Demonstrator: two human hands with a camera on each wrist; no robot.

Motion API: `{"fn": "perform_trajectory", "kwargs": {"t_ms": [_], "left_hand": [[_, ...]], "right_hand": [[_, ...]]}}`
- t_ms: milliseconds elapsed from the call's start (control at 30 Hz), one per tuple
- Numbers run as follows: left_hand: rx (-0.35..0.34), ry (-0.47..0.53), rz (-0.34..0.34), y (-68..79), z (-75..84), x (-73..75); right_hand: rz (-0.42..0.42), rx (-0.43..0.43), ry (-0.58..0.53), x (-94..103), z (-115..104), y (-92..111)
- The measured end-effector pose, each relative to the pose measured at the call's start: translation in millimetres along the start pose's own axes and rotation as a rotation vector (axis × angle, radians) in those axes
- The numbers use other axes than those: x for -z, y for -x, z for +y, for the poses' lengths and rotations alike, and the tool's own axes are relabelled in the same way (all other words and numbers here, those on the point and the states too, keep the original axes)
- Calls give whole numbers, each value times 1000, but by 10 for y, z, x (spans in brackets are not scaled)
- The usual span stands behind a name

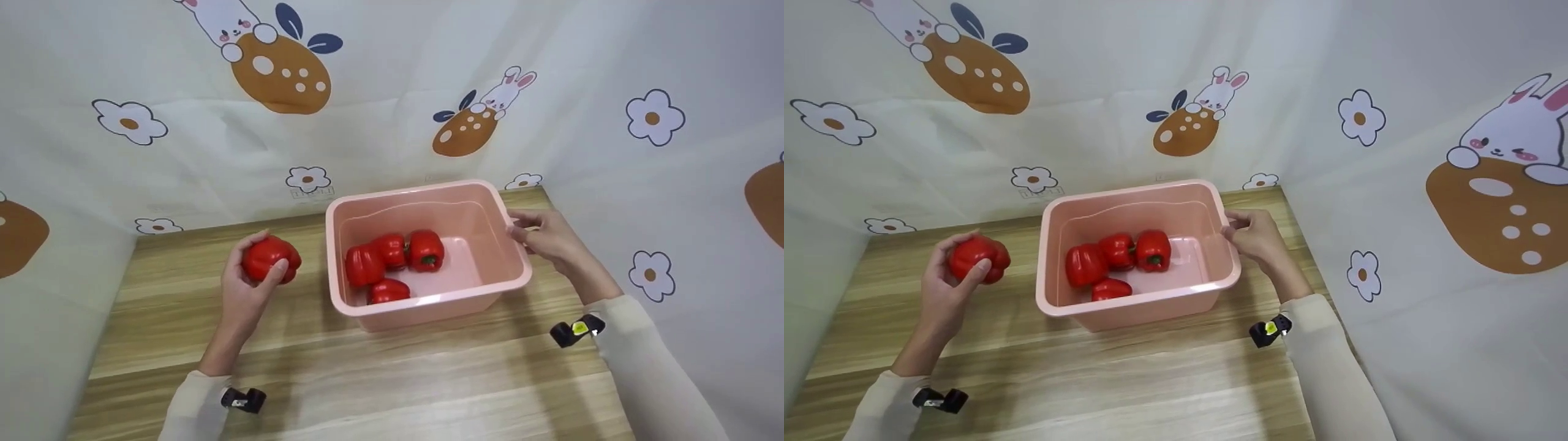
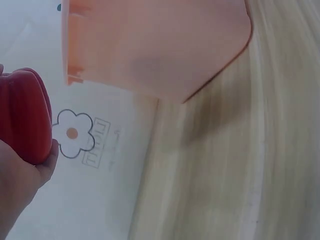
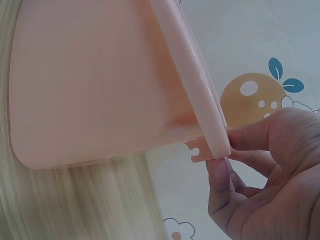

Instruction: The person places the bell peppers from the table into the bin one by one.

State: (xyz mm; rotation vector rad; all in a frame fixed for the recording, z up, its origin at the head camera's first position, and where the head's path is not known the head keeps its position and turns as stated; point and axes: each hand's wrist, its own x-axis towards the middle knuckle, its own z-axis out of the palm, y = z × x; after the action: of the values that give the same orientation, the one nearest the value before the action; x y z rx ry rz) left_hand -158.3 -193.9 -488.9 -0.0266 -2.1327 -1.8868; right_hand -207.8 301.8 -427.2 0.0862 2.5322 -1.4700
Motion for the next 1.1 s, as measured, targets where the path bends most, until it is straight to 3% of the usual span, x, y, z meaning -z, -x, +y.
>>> {"fn": "perform_trajectory", "kwargs": {"t_ms": [433,700,1100], "left_hand": [[-50,50,-62,-131,198,-185],[-85,41,-101,-199,299,-319],[-168,24,-177,-298,460,-603]], "right_hand": [[-5,3,-32,-7,11,-3],[1,20,26,5,-51,13],[8,34,28,-6,-26,7]]}}
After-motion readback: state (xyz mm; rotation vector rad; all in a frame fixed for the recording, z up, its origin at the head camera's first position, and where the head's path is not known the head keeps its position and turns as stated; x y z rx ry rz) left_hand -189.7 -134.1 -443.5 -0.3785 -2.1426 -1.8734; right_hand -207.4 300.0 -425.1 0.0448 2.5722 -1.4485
